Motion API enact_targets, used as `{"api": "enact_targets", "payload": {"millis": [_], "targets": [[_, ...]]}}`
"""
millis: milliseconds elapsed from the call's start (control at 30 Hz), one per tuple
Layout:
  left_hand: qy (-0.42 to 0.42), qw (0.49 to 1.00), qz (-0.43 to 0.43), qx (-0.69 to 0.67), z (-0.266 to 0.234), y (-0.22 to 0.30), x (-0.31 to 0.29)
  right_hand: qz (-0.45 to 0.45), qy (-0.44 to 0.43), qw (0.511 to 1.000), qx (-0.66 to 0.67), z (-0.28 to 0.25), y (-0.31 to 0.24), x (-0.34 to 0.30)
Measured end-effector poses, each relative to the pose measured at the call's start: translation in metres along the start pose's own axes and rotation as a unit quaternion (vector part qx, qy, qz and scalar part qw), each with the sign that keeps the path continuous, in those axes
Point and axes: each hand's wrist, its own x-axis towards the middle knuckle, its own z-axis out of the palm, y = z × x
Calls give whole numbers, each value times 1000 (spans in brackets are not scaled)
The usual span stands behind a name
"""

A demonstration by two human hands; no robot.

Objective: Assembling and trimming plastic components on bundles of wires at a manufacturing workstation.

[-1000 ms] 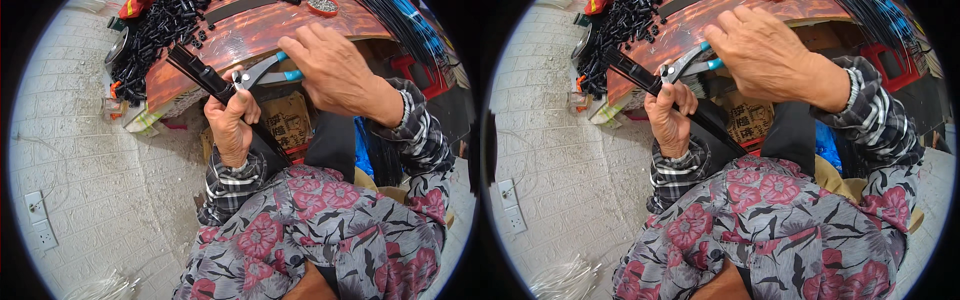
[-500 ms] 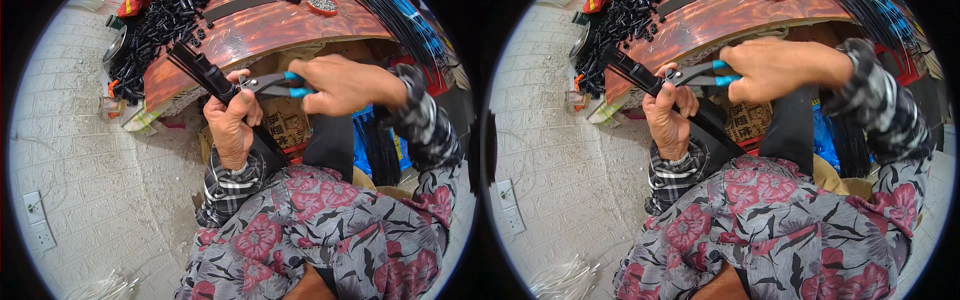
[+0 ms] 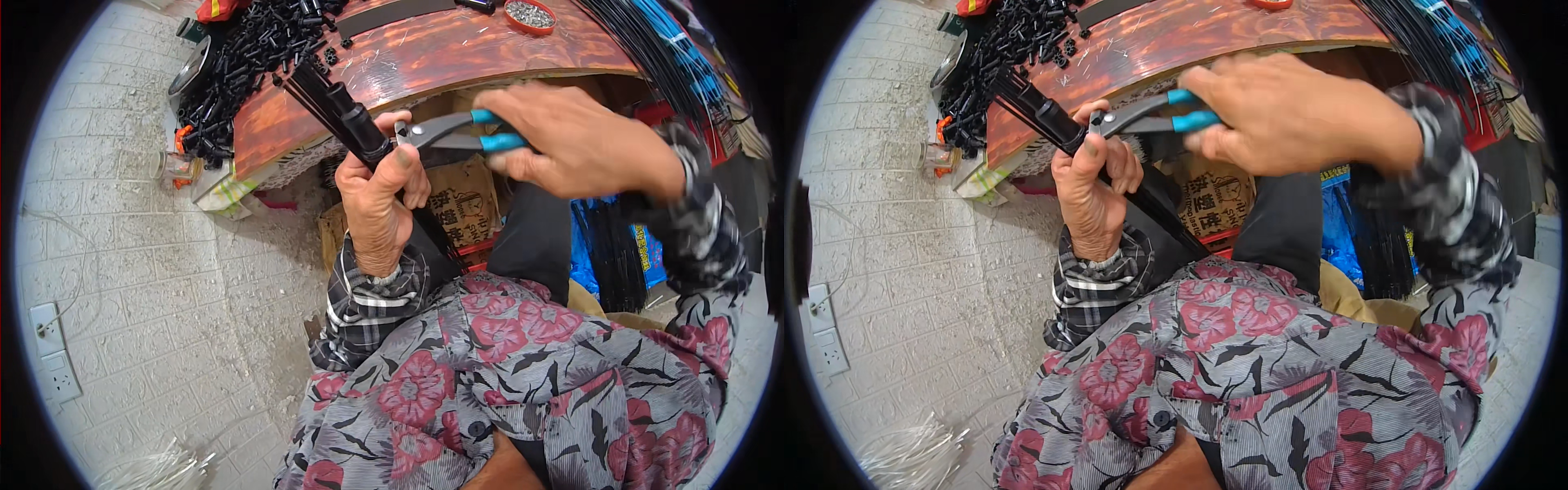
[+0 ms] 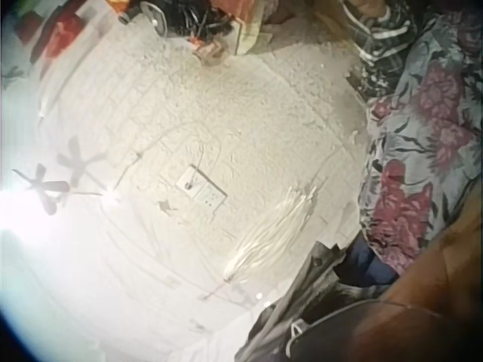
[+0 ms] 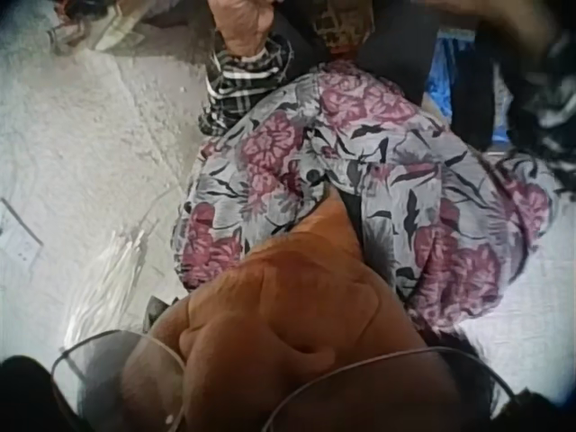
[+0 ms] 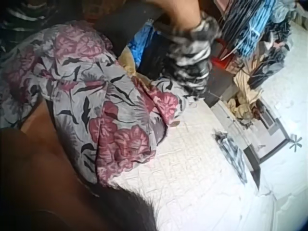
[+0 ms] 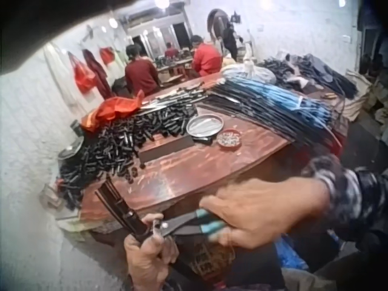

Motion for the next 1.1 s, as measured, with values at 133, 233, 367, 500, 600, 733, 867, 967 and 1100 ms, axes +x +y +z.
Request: {"api": "enact_targets", "payload": {"millis": [133,233,367,500,600,733,867,967,1100], "targets": [[12,999,4,53,1,7,-5,-121,253,946,-161,5,2,4],[-3,998,8,60,3,3,-7,-5,11,997,76,8,20,6],[-29,998,-13,47,5,4,-10,111,-390,777,482,-5,20,11],[9,998,-16,56,11,5,-8,-66,148,978,-131,10,2,-5],[12,998,-15,60,16,4,-8,-59,178,962,-197,4,13,-4],[-46,998,18,31,13,1,-11,53,-404,763,501,6,37,8],[-13,999,-27,-17,13,-1,-9,33,-373,798,473,15,36,12],[7,999,-28,31,10,-2,-6,9,-349,854,386,-1,31,17],[25,998,-50,36,9,-2,0,-64,-198,939,273,10,26,11]]}}
